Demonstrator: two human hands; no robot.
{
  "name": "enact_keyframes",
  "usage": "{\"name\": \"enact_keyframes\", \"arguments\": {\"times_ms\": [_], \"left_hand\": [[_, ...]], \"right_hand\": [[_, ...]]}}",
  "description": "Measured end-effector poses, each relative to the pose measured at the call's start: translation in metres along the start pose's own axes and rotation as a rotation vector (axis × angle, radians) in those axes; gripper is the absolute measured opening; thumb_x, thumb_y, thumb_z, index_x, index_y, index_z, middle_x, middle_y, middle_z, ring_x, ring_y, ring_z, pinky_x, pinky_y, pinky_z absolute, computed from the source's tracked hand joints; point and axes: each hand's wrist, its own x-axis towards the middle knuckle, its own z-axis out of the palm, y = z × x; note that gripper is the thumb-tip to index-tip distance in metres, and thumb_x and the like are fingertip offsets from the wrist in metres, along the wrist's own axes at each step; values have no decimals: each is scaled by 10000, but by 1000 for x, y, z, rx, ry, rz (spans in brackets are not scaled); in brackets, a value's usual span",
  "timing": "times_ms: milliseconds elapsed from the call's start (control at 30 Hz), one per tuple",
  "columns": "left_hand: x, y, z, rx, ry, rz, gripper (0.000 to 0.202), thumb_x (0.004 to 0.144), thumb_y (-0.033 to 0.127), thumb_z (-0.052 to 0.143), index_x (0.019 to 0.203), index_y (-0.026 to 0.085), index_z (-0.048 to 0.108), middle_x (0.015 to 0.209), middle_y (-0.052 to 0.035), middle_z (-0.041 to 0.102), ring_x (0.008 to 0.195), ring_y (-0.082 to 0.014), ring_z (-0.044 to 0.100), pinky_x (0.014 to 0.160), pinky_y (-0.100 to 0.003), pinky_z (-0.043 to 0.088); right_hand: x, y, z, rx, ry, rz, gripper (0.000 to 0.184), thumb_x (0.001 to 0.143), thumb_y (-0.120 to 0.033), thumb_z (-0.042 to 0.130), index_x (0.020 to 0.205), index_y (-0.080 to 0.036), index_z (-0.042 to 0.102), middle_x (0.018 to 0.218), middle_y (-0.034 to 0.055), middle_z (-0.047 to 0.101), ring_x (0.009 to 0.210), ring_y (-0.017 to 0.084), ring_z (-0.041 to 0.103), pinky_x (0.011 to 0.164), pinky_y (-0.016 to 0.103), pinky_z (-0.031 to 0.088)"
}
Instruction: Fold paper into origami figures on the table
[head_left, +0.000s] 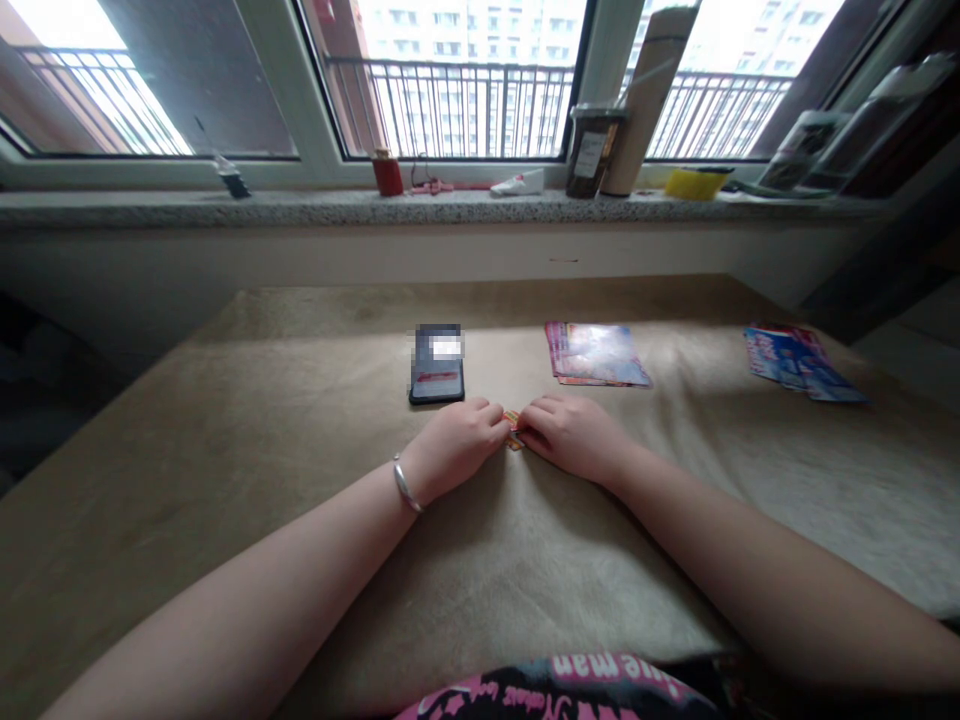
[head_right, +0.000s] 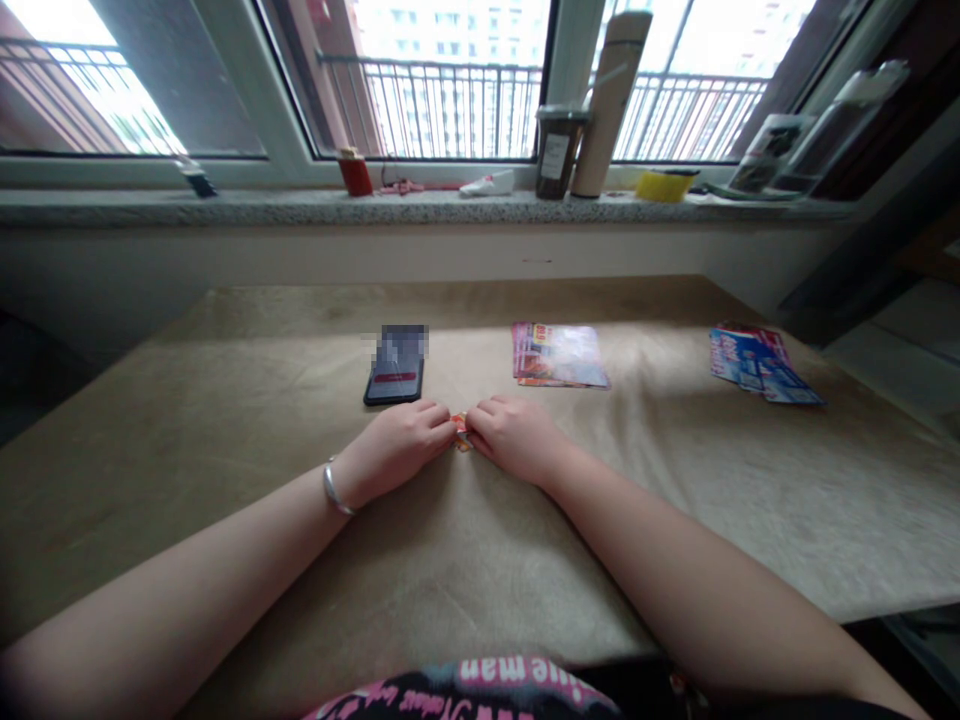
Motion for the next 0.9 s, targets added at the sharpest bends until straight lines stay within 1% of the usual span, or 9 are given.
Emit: {"name": "enact_keyframes", "arguments": {"times_ms": [233, 300, 433, 500, 600, 733, 833, 900], "left_hand": [[0, -2, 3, -8, 19, -23, 181, 931, 228, 449, 829, 142, 572, 783, -39, 560, 700, -155, 501, 620, -266, 423], [-1, -3, 3, -18, 23, -25, 191, 935, 234, 439, 828, 145, 570, 794, -39, 563, 699, -153, 502, 626, -268, 426], [-1, -2, 2, -35, 37, 42, 159, 930, 191, 431, 871, 151, 573, 869, -45, 578, 767, -157, 516, 658, -266, 431], [0, -2, 1, -35, 37, 42, 161, 926, 187, 439, 849, 145, 574, 848, -46, 576, 770, -159, 514, 670, -268, 433], [1, 0, 1, -61, 30, -33, 180, 921, 213, 461, 802, 141, 576, 787, -39, 566, 723, -153, 509, 647, -263, 429], [2, 0, 0, -106, 35, -113, 196, 921, 228, 471, 789, 145, 589, 746, -27, 560, 700, -143, 517, 631, -248, 422], [1, 0, 1, -120, 33, -126, 188, 922, 233, 476, 807, 153, 602, 737, -23, 563, 700, -144, 525, 630, -247, 422], [0, -2, 2, -129, 22, -131, 176, 919, 246, 486, 827, 160, 609, 742, -23, 569, 705, -150, 531, 632, -251, 425]], "right_hand": [[-3, -2, -2, -35, -22, 0, 218, 909, -278, 478, 780, -159, 608, 758, 53, 634, 704, 153, 540, 609, 273, 340], [-3, -3, -2, -43, -37, -26, 216, 911, -260, 470, 786, -157, 612, 761, 57, 634, 710, 157, 536, 611, 278, 343], [-2, -6, -3, -59, -52, -49, 190, 895, -220, 480, 786, -151, 620, 785, 61, 639, 730, 166, 540, 620, 284, 351], [-1, -6, -3, -45, -43, -18, 193, 893, -240, 485, 784, -154, 619, 784, 55, 641, 731, 166, 545, 618, 282, 353], [0, -5, -1, -14, -14, 24, 219, 901, -272, 474, 778, -163, 618, 780, 49, 643, 728, 160, 549, 617, 273, 349], [-1, -3, 1, 39, -2, 88, 239, 906, -293, 470, 767, -167, 618, 777, 50, 646, 731, 155, 553, 625, 262, 350], [-1, -2, 1, 98, -14, 138, 205, 889, -297, 506, 777, -169, 622, 790, 46, 654, 741, 153, 561, 641, 255, 359], [-2, 0, -1, 130, -26, 161, 158, 871, -265, 531, 782, -177, 627, 799, 37, 659, 740, 147, 564, 649, 250, 359]]}}
